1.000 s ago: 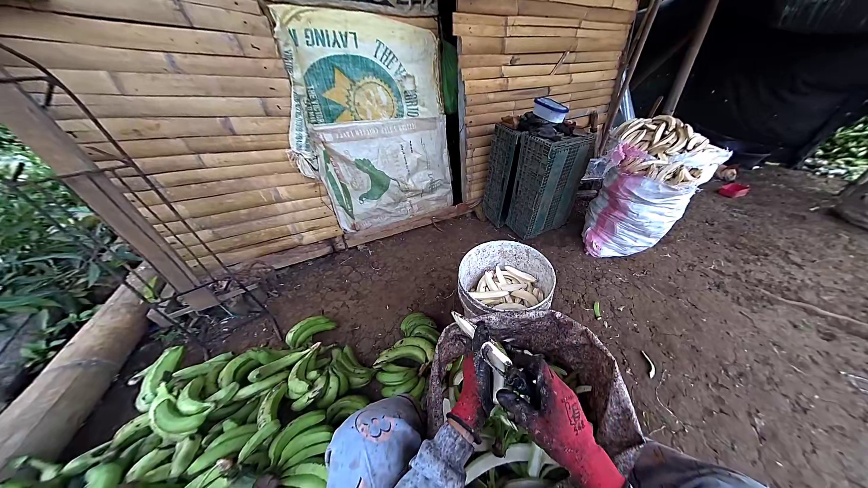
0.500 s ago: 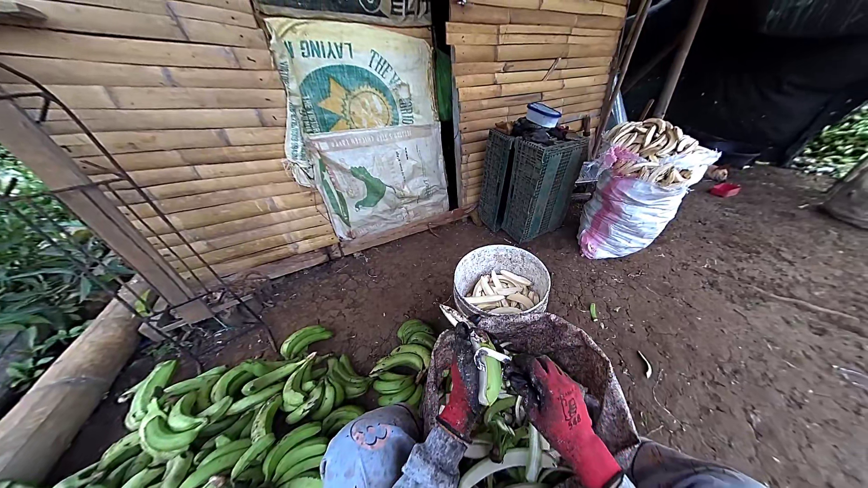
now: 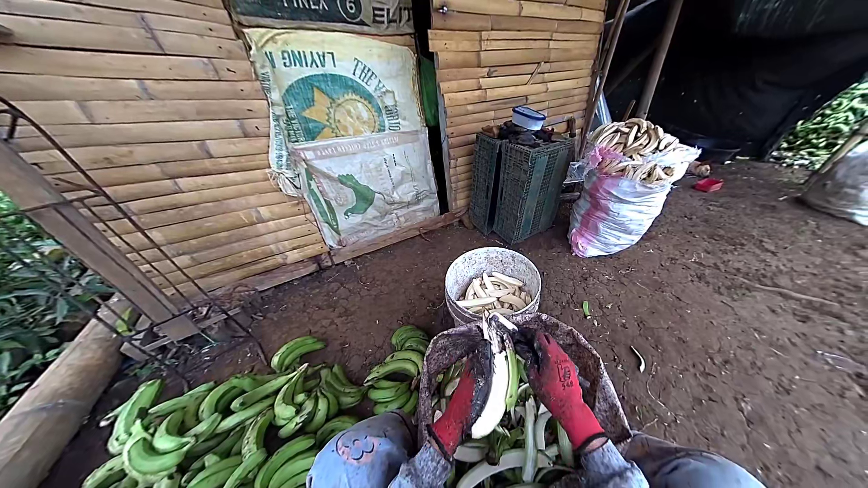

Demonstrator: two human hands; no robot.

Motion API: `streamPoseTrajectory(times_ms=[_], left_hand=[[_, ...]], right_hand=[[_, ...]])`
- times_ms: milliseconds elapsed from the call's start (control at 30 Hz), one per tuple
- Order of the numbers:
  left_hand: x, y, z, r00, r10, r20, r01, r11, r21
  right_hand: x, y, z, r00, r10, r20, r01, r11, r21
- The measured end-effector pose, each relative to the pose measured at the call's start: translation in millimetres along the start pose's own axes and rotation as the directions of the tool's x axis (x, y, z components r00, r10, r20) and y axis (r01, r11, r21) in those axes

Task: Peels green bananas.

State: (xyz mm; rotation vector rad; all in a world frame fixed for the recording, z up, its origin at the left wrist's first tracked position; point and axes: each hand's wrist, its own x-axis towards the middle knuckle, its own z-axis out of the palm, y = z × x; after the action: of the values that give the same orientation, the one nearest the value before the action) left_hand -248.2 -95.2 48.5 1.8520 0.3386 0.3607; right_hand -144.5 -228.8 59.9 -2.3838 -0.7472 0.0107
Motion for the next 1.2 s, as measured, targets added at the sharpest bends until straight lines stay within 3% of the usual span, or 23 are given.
streamPoseTrajectory(times_ms=[67, 200, 300, 400, 467, 533, 633, 733, 833, 933, 1000, 1067, 1133, 1200], left_hand=[[-2.6, -6.0, 7.8, 0.996, -0.053, 0.078, 0.062, 0.991, -0.118], [2.5, 19.0, -0.1, 0.968, -0.242, -0.064, 0.201, 0.903, -0.379], [9.0, 5.9, -5.8, 0.966, -0.237, -0.099, 0.110, 0.729, -0.676], [17.3, -8.5, -10.3, 0.974, -0.203, -0.098, 0.027, 0.538, -0.843], [25.2, -12.5, -15.3, 0.971, -0.237, 0.030, 0.107, 0.319, -0.942], [26.6, -18.1, -18.8, 0.974, -0.206, 0.095, 0.144, 0.238, -0.961], [22.7, 0.1, -12.6, 0.947, -0.322, 0.001, 0.106, 0.310, -0.945], [22.9, -4.6, -15.0, 0.955, -0.275, -0.109, 0.008, 0.393, -0.919], [14.6, -11.1, -7.0, 0.932, -0.187, -0.310, -0.094, 0.702, -0.706], [0.9, 6.8, 0.5, 0.904, -0.141, -0.403, -0.032, 0.919, -0.393], [-1.1, 11.8, 3.3, 0.909, -0.107, -0.402, 0.010, 0.972, -0.235], [-11.8, 13.2, 6.8, 0.946, -0.086, -0.312, 0.065, 0.995, -0.080], [-21.4, 19.1, 11.2, 0.966, -0.081, -0.247, 0.080, 0.997, -0.014], [-20.1, 17.7, 13.8, 0.969, -0.073, -0.234, 0.080, 0.997, 0.023]], right_hand=[[12.5, 14.0, -4.3, 0.996, 0.066, -0.062, -0.065, 0.998, 0.026], [3.6, 19.1, -6.2, 0.982, -0.052, -0.179, 0.088, 0.975, 0.202], [-13.9, 24.9, 14.1, 0.948, -0.201, -0.246, 0.268, 0.921, 0.282], [-32.6, 24.7, 25.1, 0.862, -0.417, -0.290, 0.486, 0.842, 0.235], [-37.7, 27.1, 27.3, 0.795, -0.531, -0.294, 0.586, 0.798, 0.144], [-38.0, 28.5, 26.0, 0.750, -0.590, -0.298, 0.629, 0.776, 0.045], [-38.0, 24.4, 25.2, 0.718, -0.634, -0.287, 0.636, 0.765, -0.097], [-42.9, 14.1, 29.3, 0.751, -0.586, -0.305, 0.585, 0.804, -0.104], [-41.7, 0.9, 25.5, 0.843, -0.474, -0.254, 0.483, 0.875, -0.027], [-35.9, -2.0, 21.8, 0.889, -0.416, -0.189, 0.427, 0.904, 0.016], [-33.2, -0.4, 21.1, 0.917, -0.363, -0.166, 0.375, 0.926, 0.046], [-25.6, -0.5, 13.7, 0.972, -0.226, -0.070, 0.232, 0.968, 0.093], [-18.7, 2.6, 9.1, 0.989, -0.147, -0.012, 0.147, 0.985, 0.095], [-19.9, 6.6, 12.6, 0.986, -0.156, -0.055, 0.161, 0.982, 0.099]])
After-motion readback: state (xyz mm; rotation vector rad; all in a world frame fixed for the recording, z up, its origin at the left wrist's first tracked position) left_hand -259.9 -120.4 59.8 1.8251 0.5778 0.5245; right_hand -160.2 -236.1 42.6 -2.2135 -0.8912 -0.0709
